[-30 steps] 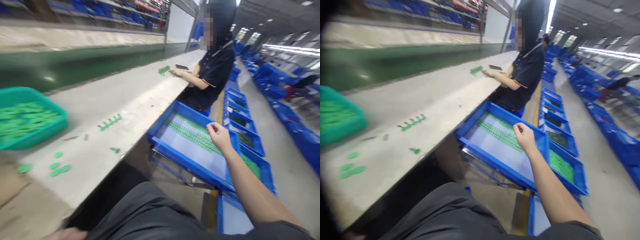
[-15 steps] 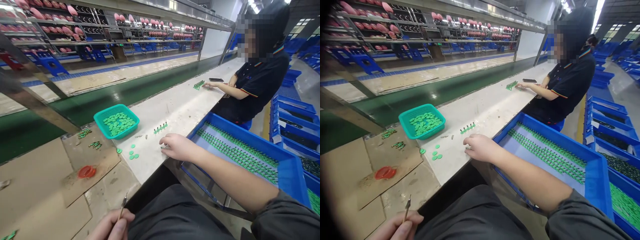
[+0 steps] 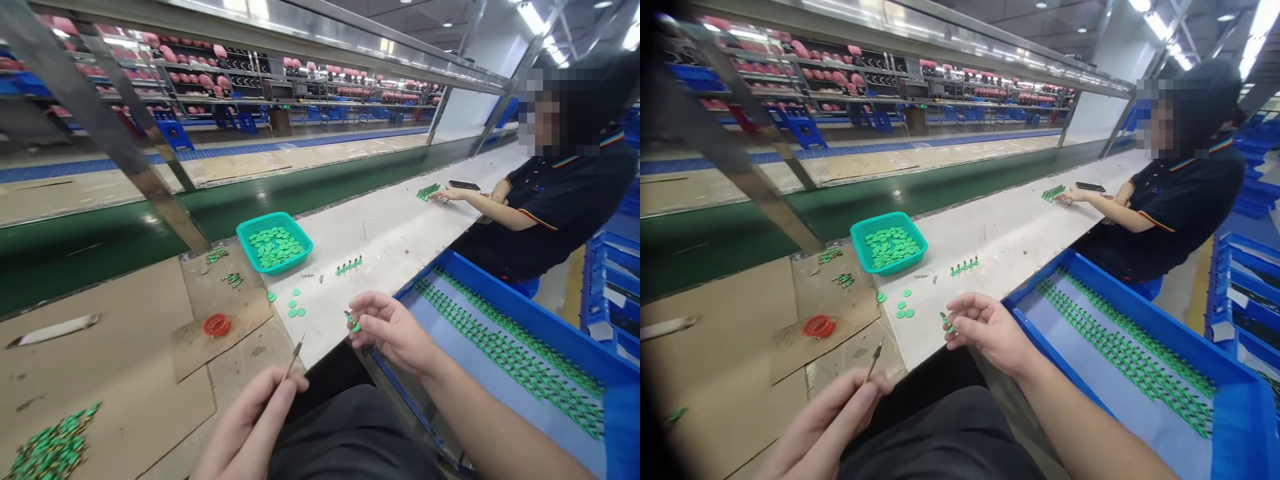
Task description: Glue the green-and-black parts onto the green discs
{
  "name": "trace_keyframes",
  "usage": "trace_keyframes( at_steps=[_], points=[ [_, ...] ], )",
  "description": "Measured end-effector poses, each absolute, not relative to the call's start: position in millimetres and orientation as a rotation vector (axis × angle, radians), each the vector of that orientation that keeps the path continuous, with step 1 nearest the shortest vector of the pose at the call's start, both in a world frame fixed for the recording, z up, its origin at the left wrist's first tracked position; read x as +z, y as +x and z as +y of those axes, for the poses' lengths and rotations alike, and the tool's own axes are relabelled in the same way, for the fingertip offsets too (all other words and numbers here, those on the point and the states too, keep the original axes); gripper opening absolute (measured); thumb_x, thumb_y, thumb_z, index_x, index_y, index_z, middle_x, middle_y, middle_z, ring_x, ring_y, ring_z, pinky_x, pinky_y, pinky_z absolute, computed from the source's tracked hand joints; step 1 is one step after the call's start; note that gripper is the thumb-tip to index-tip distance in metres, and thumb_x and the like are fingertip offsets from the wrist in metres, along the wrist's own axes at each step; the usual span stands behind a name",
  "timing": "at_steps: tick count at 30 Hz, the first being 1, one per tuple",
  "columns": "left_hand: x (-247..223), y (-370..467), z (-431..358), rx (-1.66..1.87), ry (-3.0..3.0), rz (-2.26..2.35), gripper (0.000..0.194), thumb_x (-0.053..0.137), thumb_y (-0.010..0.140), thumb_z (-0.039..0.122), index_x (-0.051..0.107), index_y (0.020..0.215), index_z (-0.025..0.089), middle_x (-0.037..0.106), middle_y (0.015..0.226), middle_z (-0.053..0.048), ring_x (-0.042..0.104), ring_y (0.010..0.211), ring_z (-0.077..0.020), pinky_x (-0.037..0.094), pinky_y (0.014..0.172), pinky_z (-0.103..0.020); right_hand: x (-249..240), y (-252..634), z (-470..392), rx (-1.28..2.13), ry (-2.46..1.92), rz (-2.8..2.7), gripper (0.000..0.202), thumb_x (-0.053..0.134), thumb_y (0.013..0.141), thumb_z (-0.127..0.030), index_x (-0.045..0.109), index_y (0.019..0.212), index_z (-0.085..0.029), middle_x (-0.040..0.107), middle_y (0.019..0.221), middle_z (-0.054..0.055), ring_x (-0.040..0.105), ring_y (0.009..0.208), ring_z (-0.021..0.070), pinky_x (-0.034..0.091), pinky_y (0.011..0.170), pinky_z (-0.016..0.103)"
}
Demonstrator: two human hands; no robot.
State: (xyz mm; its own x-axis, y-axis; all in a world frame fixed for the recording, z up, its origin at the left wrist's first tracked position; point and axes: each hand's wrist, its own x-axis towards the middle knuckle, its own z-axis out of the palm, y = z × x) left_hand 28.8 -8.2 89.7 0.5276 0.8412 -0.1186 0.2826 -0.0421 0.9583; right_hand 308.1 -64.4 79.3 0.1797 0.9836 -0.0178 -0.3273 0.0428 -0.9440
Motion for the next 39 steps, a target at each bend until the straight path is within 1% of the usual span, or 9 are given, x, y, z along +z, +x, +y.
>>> trace_keyframes(
  at_steps=[3, 6, 8, 13, 21, 27, 33, 35, 39],
  points=[
    [104.8, 54.3, 4.4, 0.638, 1.560, 0.867, 0.057, 0.069, 0.100, 0.081, 0.079, 0.115, 0.026, 0.077, 0.106, -0.006, 0.069, 0.094, -0.0210, 0.060, 0.080, -0.026, 82.2, 278.5, -78.9, 1.337, -0.908, -0.719, 0.048, 0.096, 0.093, -0.057, 0.075, 0.122, -0.025, 0.082, 0.095, 0.000, 0.081, 0.083, 0.0119, 0.066, 0.073, 0.022],
    [114.9, 73.7, 10.3, 0.653, 1.460, 0.780, 0.056, 0.076, 0.099, 0.075, 0.078, 0.128, 0.027, 0.076, 0.106, -0.004, 0.066, 0.087, -0.0163, 0.059, 0.081, -0.024, 86.8, 260.6, -85.8, 1.503, -0.716, -0.524, 0.042, 0.099, 0.095, -0.045, 0.076, 0.122, -0.024, 0.084, 0.091, 0.000, 0.080, 0.078, 0.0089, 0.064, 0.071, 0.016],
    [120.3, 81.2, 10.3, 0.638, 1.414, 0.699, 0.050, 0.079, 0.100, 0.070, 0.080, 0.121, 0.025, 0.076, 0.099, -0.003, 0.068, 0.087, -0.0162, 0.060, 0.084, -0.025, 88.7, 255.8, -87.3, 1.574, -0.612, -0.421, 0.038, 0.100, 0.095, -0.038, 0.077, 0.121, -0.022, 0.085, 0.090, 0.000, 0.081, 0.077, 0.0082, 0.064, 0.071, 0.015],
    [127.5, 86.8, 8.4, 0.622, 1.400, 0.595, 0.039, 0.080, 0.101, 0.060, 0.081, 0.097, 0.022, 0.076, 0.087, -0.002, 0.071, 0.082, -0.0150, 0.059, 0.079, -0.022, 87.3, 254.2, -89.8, 1.618, -0.589, -0.358, 0.032, 0.098, 0.098, -0.034, 0.077, 0.119, -0.021, 0.085, 0.090, 0.000, 0.082, 0.078, 0.0081, 0.064, 0.071, 0.014],
    [124.2, 87.5, 9.8, 0.620, 1.381, 0.581, 0.039, 0.076, 0.105, 0.057, 0.077, 0.093, 0.020, 0.071, 0.081, 0.000, 0.064, 0.075, -0.0132, 0.053, 0.069, -0.022, 78.9, 255.4, -92.8, 1.573, -0.654, -0.440, 0.033, 0.095, 0.098, -0.042, 0.080, 0.118, -0.021, 0.085, 0.099, 0.003, 0.084, 0.088, 0.0150, 0.067, 0.074, 0.021],
    [127.3, 88.1, 8.2, 0.627, 1.501, 0.659, 0.039, 0.074, 0.104, 0.056, 0.075, 0.090, 0.020, 0.072, 0.085, -0.002, 0.064, 0.081, -0.0156, 0.053, 0.075, -0.025, 82.5, 269.5, -96.5, 1.349, -0.806, -0.654, 0.026, 0.094, 0.099, -0.043, 0.084, 0.111, -0.023, 0.083, 0.101, 0.003, 0.080, 0.089, 0.0139, 0.069, 0.078, 0.024],
    [124.8, 90.2, 8.8, 0.545, 1.569, 0.642, 0.039, 0.070, 0.105, 0.057, 0.077, 0.093, 0.020, 0.071, 0.087, -0.002, 0.062, 0.083, -0.0161, 0.052, 0.076, -0.025, 96.6, 281.8, -99.0, 1.251, -0.909, -0.816, 0.023, 0.093, 0.101, -0.040, 0.082, 0.110, -0.022, 0.084, 0.101, 0.004, 0.080, 0.087, 0.0130, 0.069, 0.079, 0.024],
    [126.1, 90.6, 7.9, 0.519, 1.588, 0.641, 0.039, 0.070, 0.106, 0.056, 0.077, 0.092, 0.020, 0.070, 0.085, -0.002, 0.060, 0.081, -0.0159, 0.051, 0.075, -0.025, 100.9, 283.2, -100.7, 1.314, -0.931, -0.826, 0.026, 0.096, 0.096, -0.035, 0.080, 0.110, -0.021, 0.083, 0.099, 0.003, 0.079, 0.085, 0.0129, 0.069, 0.079, 0.025],
    [129.9, 91.6, 5.3, 0.506, 1.621, 0.636, 0.039, 0.067, 0.107, 0.054, 0.075, 0.089, 0.021, 0.070, 0.082, -0.002, 0.060, 0.078, -0.0160, 0.051, 0.073, -0.025, 105.5, 278.3, -108.1, 1.346, -0.988, -0.811, 0.041, 0.103, 0.078, -0.016, 0.076, 0.107, -0.023, 0.081, 0.099, -0.001, 0.079, 0.090, 0.0126, 0.067, 0.084, 0.023]
  ],
)
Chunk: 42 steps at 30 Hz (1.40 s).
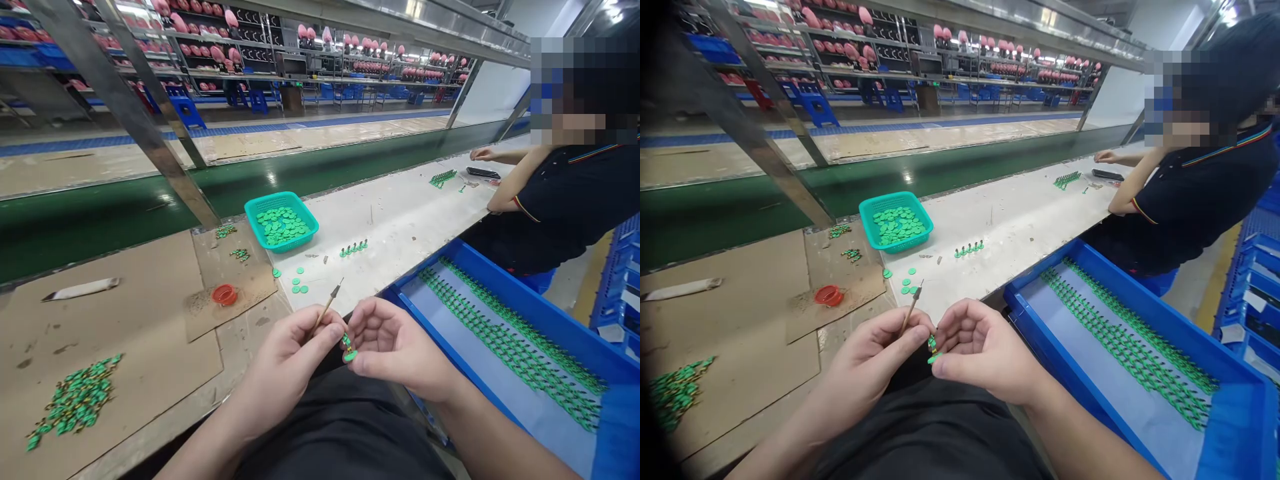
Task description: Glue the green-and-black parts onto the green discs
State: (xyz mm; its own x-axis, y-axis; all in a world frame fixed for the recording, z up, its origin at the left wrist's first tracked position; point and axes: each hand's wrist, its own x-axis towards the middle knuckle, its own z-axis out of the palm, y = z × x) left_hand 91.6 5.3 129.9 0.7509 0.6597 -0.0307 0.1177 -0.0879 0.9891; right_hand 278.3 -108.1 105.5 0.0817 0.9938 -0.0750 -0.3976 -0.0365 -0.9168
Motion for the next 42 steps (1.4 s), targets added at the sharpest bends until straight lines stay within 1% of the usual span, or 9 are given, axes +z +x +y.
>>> trace_keyframes(
  at_steps=[3, 8, 14, 17, 20, 24, 34, 38, 42],
  points=[
    [131.2, 91.8, 4.5, 0.495, 1.646, 0.646, 0.040, 0.066, 0.107, 0.055, 0.076, 0.089, 0.020, 0.070, 0.083, -0.003, 0.061, 0.079, -0.0170, 0.052, 0.073, -0.026, 105.0, 272.4, -114.6, 1.104, -1.120, -0.951, 0.038, 0.097, 0.078, -0.010, 0.075, 0.104, -0.026, 0.080, 0.100, -0.001, 0.079, 0.091, 0.0152, 0.067, 0.085, 0.026],
    [133.0, 92.4, 4.6, 0.498, 1.655, 0.644, 0.040, 0.066, 0.107, 0.055, 0.076, 0.089, 0.021, 0.068, 0.082, -0.003, 0.060, 0.079, -0.0171, 0.052, 0.073, -0.026, 103.4, 271.9, -117.1, 0.519, -1.179, -1.422, 0.023, 0.084, 0.092, -0.008, 0.077, 0.102, -0.028, 0.081, 0.099, 0.003, 0.078, 0.091, 0.0203, 0.067, 0.084, 0.033],
    [127.8, 87.6, 0.8, 0.600, 1.640, 0.667, 0.034, 0.069, 0.106, 0.053, 0.081, 0.100, 0.022, 0.074, 0.091, -0.005, 0.067, 0.084, -0.0180, 0.056, 0.076, -0.025, 106.0, 274.1, -114.8, 0.436, -1.138, -1.483, 0.019, 0.079, 0.099, -0.010, 0.080, 0.104, -0.028, 0.083, 0.094, 0.005, 0.080, 0.084, 0.0217, 0.067, 0.079, 0.034],
    [119.2, 77.7, -4.5, 0.738, 1.684, 0.729, 0.027, 0.074, 0.104, 0.047, 0.082, 0.116, 0.024, 0.061, 0.078, 0.001, 0.060, 0.070, -0.0136, 0.052, 0.066, -0.022, 105.6, 274.7, -114.6, 0.477, -1.142, -1.414, 0.014, 0.084, 0.099, -0.015, 0.082, 0.103, -0.028, 0.084, 0.093, 0.004, 0.081, 0.084, 0.0213, 0.067, 0.079, 0.033],
    [114.5, 70.4, -10.3, 0.815, 1.883, 0.690, 0.016, 0.079, 0.100, 0.036, 0.083, 0.112, 0.027, 0.043, 0.067, 0.007, 0.048, 0.057, -0.0095, 0.046, 0.059, -0.021, 103.7, 275.1, -113.9, 0.561, -1.128, -1.309, 0.010, 0.086, 0.099, -0.018, 0.085, 0.100, -0.028, 0.084, 0.092, 0.004, 0.081, 0.083, 0.0214, 0.067, 0.078, 0.033],
    [116.6, 71.3, -13.5, 0.932, 2.013, 0.612, 0.003, 0.083, 0.098, 0.031, 0.084, 0.098, 0.028, 0.048, 0.062, 0.008, 0.047, 0.052, -0.0084, 0.040, 0.054, -0.021, 100.9, 273.2, -112.0, 0.608, -1.081, -1.246, 0.012, 0.087, 0.097, -0.017, 0.087, 0.099, -0.029, 0.085, 0.090, 0.004, 0.081, 0.083, 0.0222, 0.067, 0.078, 0.034],
    [114.2, 70.2, -11.5, 0.962, 2.040, 0.554, 0.012, 0.079, 0.097, 0.019, 0.086, 0.098, 0.029, 0.058, 0.064, 0.006, 0.052, 0.053, -0.0088, 0.041, 0.053, -0.020, 103.6, 276.2, -114.3, 0.746, -1.095, -1.171, 0.014, 0.086, 0.092, -0.013, 0.086, 0.097, -0.026, 0.085, 0.093, 0.005, 0.081, 0.085, 0.0212, 0.067, 0.080, 0.033],
    [112.6, 71.2, -10.4, 0.931, 2.025, 0.557, 0.013, 0.076, 0.097, 0.019, 0.084, 0.094, 0.029, 0.057, 0.065, 0.006, 0.053, 0.054, -0.0086, 0.041, 0.054, -0.020, 112.0, 287.9, -111.6, 1.052, -1.116, -0.959, 0.005, 0.086, 0.096, -0.025, 0.086, 0.100, -0.022, 0.084, 0.093, 0.005, 0.079, 0.082, 0.0177, 0.066, 0.077, 0.028],
    [111.5, 74.1, -9.8, 0.846, 2.008, 0.554, 0.012, 0.076, 0.097, 0.023, 0.084, 0.089, 0.028, 0.052, 0.062, 0.006, 0.051, 0.054, -0.0088, 0.040, 0.054, -0.020, 118.7, 297.4, -103.8, 1.283, -1.100, -0.930, 0.023, 0.095, 0.093, -0.040, 0.087, 0.097, -0.019, 0.082, 0.085, 0.004, 0.075, 0.076, 0.0151, 0.065, 0.074, 0.027]
  ],
)
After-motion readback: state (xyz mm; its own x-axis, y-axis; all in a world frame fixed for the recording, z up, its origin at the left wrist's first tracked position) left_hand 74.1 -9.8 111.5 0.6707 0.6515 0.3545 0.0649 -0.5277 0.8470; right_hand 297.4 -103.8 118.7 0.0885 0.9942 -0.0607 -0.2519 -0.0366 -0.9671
